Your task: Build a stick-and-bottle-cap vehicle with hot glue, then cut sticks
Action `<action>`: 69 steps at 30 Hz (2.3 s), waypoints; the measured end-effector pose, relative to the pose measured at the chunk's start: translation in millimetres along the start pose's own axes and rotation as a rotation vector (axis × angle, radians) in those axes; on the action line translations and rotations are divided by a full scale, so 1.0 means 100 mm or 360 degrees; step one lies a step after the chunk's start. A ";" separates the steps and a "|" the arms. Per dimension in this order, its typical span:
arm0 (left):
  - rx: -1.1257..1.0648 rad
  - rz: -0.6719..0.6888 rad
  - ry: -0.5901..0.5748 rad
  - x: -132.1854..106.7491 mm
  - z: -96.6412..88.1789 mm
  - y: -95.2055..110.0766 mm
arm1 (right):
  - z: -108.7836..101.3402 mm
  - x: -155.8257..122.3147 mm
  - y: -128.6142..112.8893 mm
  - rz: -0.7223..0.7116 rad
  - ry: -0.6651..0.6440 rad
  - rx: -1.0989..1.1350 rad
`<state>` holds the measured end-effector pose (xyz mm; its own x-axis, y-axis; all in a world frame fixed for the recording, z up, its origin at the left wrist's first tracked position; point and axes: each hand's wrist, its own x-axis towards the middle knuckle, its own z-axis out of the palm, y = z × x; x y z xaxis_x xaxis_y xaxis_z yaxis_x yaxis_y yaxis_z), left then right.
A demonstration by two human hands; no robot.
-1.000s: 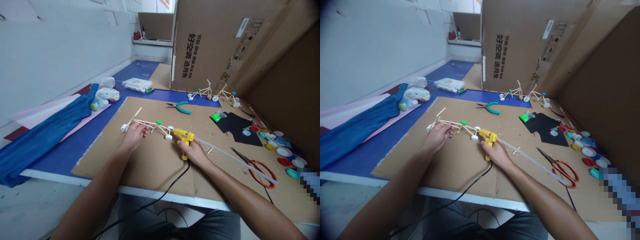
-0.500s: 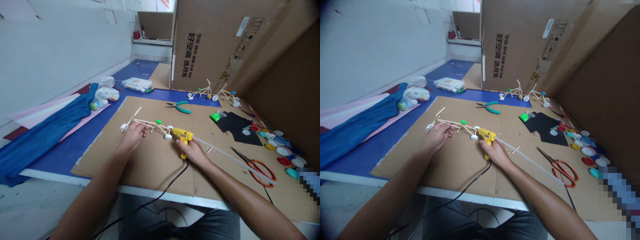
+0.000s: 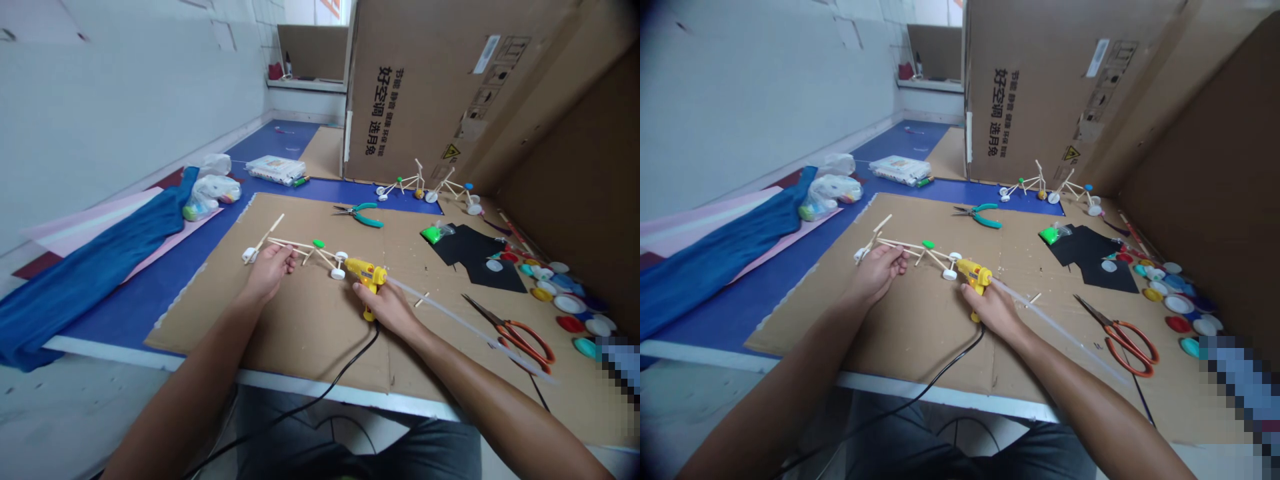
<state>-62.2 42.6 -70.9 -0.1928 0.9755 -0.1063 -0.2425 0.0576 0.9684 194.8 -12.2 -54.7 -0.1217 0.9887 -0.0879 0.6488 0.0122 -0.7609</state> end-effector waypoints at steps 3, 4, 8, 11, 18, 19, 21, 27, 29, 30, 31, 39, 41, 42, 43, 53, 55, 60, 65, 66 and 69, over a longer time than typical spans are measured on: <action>0.0001 -0.0004 0.0003 0.00 0.01 0.00 | 0.01 0.00 0.02 -0.0005 -0.0023 0.0020; 0.0001 -0.0003 0.0000 0.00 0.01 0.00 | 0.01 0.01 0.02 -0.0013 -0.0023 0.0029; 0.0014 0.0003 -0.0001 -0.01 0.01 0.02 | 0.01 0.01 0.01 -0.0042 -0.0012 0.0022; 0.0014 -0.0002 -0.0020 -0.01 0.00 0.01 | 0.01 0.01 0.00 -0.0020 -0.0002 -0.0006; -0.0002 0.0004 0.0002 0.01 0.01 -0.01 | -0.02 0.00 -0.01 -0.0015 -0.0011 -0.0044; 0.0000 0.0006 0.0003 0.01 0.01 0.00 | -0.02 0.01 -0.01 -0.0023 0.0001 -0.0034; 0.0002 0.0005 -0.0015 0.01 0.03 0.00 | -0.02 0.02 0.01 -0.0027 0.0031 -0.0026; -0.0013 -0.0017 -0.0012 0.00 0.03 0.01 | 0.01 0.04 0.04 -0.0009 0.0030 0.0004; -0.0003 -0.0005 -0.0018 0.00 0.03 0.01 | 0.00 0.03 0.03 0.0004 0.0038 0.0003; 0.0001 0.0000 -0.0021 0.00 0.03 0.01 | 0.00 0.02 0.03 0.0007 0.0043 -0.0001; 0.0005 0.0003 -0.0023 0.00 0.02 0.01 | 0.00 0.02 0.02 0.0006 0.0045 -0.0005; 0.0021 0.0022 -0.0029 0.02 0.01 -0.01 | -0.02 0.00 0.01 -0.0039 0.0031 0.0032; 0.0024 0.0033 -0.0021 0.03 0.01 -0.02 | -0.02 0.00 0.01 -0.0027 0.0005 0.0055; 0.0027 0.0037 -0.0017 0.03 0.01 -0.03 | -0.02 0.00 0.02 -0.0015 -0.0001 0.0064; 0.0031 0.0038 -0.0015 0.03 0.01 -0.04 | -0.02 0.00 0.02 -0.0003 0.0004 0.0069; 0.0048 0.0005 -0.0005 0.00 0.01 -0.01 | 0.00 0.01 0.09 -0.0044 0.0015 0.0062; 0.0040 0.0004 -0.0009 0.00 0.01 -0.01 | 0.00 0.00 0.09 -0.0036 0.0007 0.0084; 0.0038 0.0012 -0.0044 -0.01 -0.01 -0.01 | 0.00 0.00 0.05 -0.0063 -0.0011 0.0189; 0.0202 0.0023 0.0008 -0.14 -0.06 0.02 | 0.03 0.06 0.06 -0.0127 0.0005 0.0468; 0.0243 0.0020 0.0040 -0.18 -0.07 0.02 | 0.04 0.08 0.07 -0.0106 0.0006 0.0508; 0.0384 0.0057 0.0185 -0.31 -0.11 -0.01 | 0.06 0.13 0.10 -0.0060 0.0011 0.0572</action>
<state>-66.4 10.0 -70.8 -0.3081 0.9477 -0.0827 -0.0028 0.0860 0.9963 195.1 -0.6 -67.2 -0.1346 0.9895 -0.0524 0.3383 -0.0038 -0.9410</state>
